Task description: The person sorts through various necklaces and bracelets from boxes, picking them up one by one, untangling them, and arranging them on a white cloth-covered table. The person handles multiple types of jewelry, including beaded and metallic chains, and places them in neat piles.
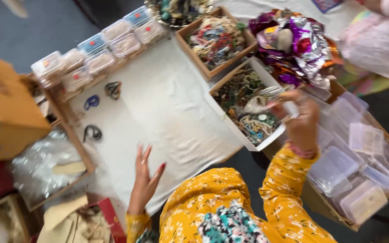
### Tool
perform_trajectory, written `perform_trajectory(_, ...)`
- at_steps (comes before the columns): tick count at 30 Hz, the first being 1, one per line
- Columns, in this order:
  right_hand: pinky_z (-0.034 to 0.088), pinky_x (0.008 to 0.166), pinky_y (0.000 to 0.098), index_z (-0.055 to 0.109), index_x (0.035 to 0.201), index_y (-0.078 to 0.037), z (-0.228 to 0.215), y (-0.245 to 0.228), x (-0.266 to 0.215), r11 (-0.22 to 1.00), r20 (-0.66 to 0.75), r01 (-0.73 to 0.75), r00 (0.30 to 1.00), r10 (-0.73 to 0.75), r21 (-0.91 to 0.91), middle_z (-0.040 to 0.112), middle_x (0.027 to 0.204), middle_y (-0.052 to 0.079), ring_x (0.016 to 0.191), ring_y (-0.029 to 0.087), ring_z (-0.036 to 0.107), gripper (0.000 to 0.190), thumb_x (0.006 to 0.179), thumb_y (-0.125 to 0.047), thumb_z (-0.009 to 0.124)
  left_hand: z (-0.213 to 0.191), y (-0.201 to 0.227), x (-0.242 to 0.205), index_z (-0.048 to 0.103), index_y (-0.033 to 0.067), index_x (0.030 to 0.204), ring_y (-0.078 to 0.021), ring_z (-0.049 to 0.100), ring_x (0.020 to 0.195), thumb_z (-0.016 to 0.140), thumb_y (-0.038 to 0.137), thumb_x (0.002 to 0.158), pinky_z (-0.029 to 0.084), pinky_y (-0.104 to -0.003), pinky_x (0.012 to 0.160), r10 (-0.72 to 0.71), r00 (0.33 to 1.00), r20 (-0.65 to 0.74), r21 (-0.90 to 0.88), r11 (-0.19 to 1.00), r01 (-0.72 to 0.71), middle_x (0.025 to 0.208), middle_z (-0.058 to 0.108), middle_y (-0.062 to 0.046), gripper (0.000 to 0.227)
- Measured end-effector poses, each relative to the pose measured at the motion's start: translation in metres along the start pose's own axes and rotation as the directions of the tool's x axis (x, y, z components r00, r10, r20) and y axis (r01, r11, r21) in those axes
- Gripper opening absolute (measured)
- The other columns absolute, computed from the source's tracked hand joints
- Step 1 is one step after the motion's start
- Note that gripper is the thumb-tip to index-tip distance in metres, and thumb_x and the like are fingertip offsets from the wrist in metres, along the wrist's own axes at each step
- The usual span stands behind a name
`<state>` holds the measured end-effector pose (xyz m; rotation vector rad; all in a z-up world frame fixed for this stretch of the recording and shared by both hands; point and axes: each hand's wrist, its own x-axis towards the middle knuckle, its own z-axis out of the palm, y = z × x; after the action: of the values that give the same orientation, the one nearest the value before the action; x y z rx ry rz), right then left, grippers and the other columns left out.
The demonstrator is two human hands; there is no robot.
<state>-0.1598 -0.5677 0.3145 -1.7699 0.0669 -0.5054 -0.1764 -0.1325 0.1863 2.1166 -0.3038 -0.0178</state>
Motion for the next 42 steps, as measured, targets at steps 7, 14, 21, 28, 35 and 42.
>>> perform_trajectory(7, 0.056, 0.079, 0.0274, 0.065, 0.107, 0.003, 0.165, 0.042, 0.004, 0.875, 0.62, -0.25, 0.782, -0.07, 0.414, 0.068, 0.095, 0.007, 0.091, 0.013, 0.066, 0.013, 0.098, -0.002, 0.073, 0.023, 0.064, 0.05, 0.04, 0.003, 0.154, -0.0338, 0.036, 0.15, 0.081, 0.025, 0.088, 0.028, -0.044, 0.123, 0.236, 0.972, -0.01, -0.223, 0.947, -0.233, 0.16, 0.04, -0.023, 0.081)
perform_trajectory(14, 0.065, 0.073, 0.0343, 0.068, 0.104, 0.0, 0.247, 0.115, 0.047, 0.748, 0.496, -0.497, 0.829, 0.259, 0.44, 0.075, 0.093, 0.012, 0.078, 0.018, 0.075, 0.015, 0.092, -0.007, 0.073, 0.066, -0.124, -0.019, 0.075, 0.0043, 0.102, -0.0104, 0.054, 0.062, 0.07, 0.027, 0.1, 0.046, -0.03, 0.056, -0.333, 0.942, 0.043, -0.329, 0.886, 0.328, 0.072, 0.06, -0.001, 0.023)
perform_trajectory(21, 0.06, 0.063, 0.0317, 0.058, 0.112, 0.0, 0.282, 0.297, 0.057, 0.731, 0.429, -0.667, 0.707, 0.562, 0.143, 0.078, 0.095, 0.014, 0.077, 0.02, 0.073, 0.027, 0.091, -0.004, 0.074, 0.035, -0.207, -0.043, 0.074, 0.0071, 0.095, -0.0078, 0.05, 0.051, 0.068, 0.033, 0.099, 0.041, -0.027, 0.046, -0.585, 0.811, 0.018, -0.332, 0.761, 0.557, 0.06, 0.056, 0.001, 0.027)
perform_trajectory(28, 0.064, 0.067, 0.0367, 0.045, 0.127, 0.001, 0.28, 0.364, 0.055, 0.737, 0.287, -0.675, 0.71, 0.643, 0.022, 0.074, 0.109, 0.019, 0.083, 0.023, 0.075, 0.045, 0.088, 0.003, 0.067, 0.018, -0.239, -0.029, 0.072, 0.0081, 0.102, -0.0209, 0.065, 0.074, 0.076, 0.024, 0.088, 0.053, -0.037, 0.069, -0.475, 0.785, -0.397, -0.064, 0.868, 0.493, 0.082, 0.068, -0.006, 0.022)
perform_trajectory(35, 0.043, 0.108, 0.0486, 0.055, 0.138, -0.006, 0.281, 0.278, 0.005, 0.645, 0.612, 0.519, 0.784, -0.098, -0.561, 0.056, 0.14, 0.023, 0.129, 0.04, 0.052, 0.065, 0.077, -0.006, 0.075, 0.065, -0.214, 0.002, 0.062, 0.0084, 0.108, -0.033, 0.067, 0.1, 0.071, 0.022, 0.089, 0.053, -0.042, 0.09, -0.629, 0.63, -0.454, -0.063, 0.729, 0.682, 0.107, 0.069, -0.015, 0.025)
perform_trajectory(42, 0.045, 0.103, 0.0484, 0.067, 0.128, -0.011, 0.284, 0.28, -0.051, 0.582, 0.702, 0.579, 0.712, -0.019, -0.571, 0.063, 0.131, 0.015, 0.123, 0.035, 0.058, 0.037, 0.091, -0.014, 0.068, 0.113, -0.227, 0.037, 0.048, 0.0018, 0.129, -0.0399, 0.05, 0.124, 0.083, 0.027, 0.08, 0.041, -0.051, 0.107, -0.476, 0.628, -0.616, -0.007, 0.801, 0.599, 0.127, 0.055, -0.022, 0.065)
